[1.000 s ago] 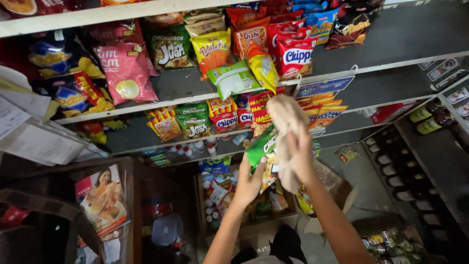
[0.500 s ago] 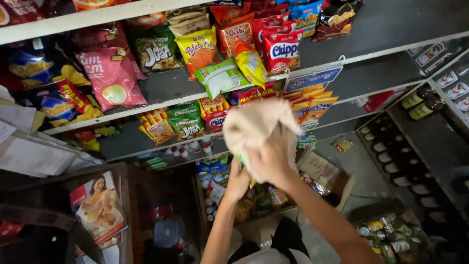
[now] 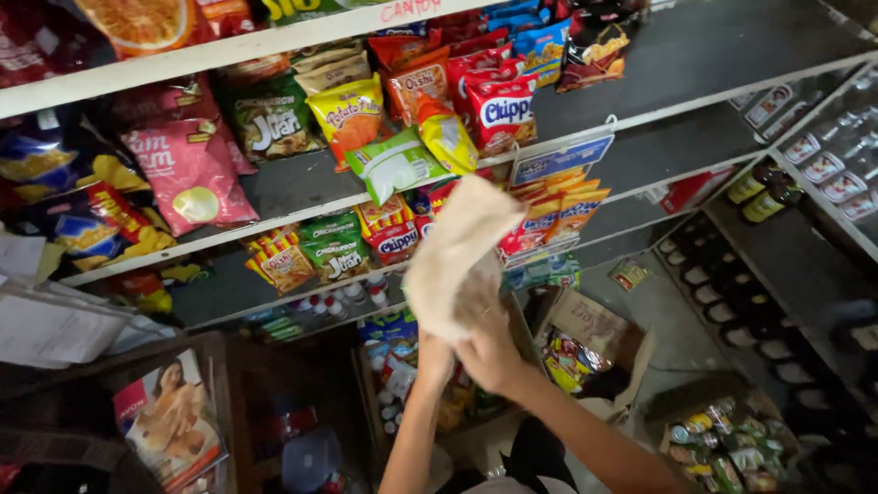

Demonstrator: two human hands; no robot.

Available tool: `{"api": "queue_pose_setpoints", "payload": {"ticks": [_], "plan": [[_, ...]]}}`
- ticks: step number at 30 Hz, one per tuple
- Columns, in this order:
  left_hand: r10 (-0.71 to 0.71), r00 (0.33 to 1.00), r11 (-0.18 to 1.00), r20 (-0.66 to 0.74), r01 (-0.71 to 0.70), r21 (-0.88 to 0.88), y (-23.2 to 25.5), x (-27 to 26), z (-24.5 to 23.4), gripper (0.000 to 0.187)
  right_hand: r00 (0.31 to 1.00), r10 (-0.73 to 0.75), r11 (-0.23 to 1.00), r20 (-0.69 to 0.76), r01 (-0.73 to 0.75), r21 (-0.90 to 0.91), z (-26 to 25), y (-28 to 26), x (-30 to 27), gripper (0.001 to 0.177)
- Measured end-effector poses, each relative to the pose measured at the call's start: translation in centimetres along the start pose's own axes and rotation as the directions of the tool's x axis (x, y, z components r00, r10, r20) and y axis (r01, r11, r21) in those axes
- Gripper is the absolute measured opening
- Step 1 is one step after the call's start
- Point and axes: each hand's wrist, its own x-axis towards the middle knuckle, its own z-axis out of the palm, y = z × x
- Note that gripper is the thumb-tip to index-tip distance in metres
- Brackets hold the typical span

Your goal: Wiping dust off various snack bags with a cloth and organizing them on the grocery store shelves.

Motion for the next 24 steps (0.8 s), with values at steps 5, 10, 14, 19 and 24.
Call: {"api": "queue_pose_setpoints", "payload": {"ticks": [5,10,14,19,24], "plan": [[-0.062,0.996,0.915,0.065,0.083,-0.394,-2.0,-2.7,-0.8,0.058,0.997,-0.028,0.989,0.078,0.039,-0.139,-1.3,-3.5,3.4,0.070],[-0.005,0.992,0.989,0.130,0.025,-0.148,13.0,-2.3,3.9,0.075,0.950,0.282,0.918,-0.130,-0.229,0.324,0.6,-0.1,3.4,0.090],[0.182,0.977,0.922,0.114,-0.210,0.325,12.9,-1.5,1.4,0.062,0.915,0.379,0.874,-0.136,-0.306,0.378,1.3,5.0,1.2,0.042],[0.118,0.983,0.941,-0.137,-0.067,0.332,9.6,0.5,-2.8,0.055,0.944,0.311,0.764,-0.111,-0.179,0.620,-3.3,5.2,2.8,0.023],[-0.506,0.862,0.824,0.025,0.492,-0.283,5.4,-0.2,-4.2,0.078,0.966,0.257,0.933,0.034,-0.257,0.252,-4.4,5.2,2.4,0.020]]}}
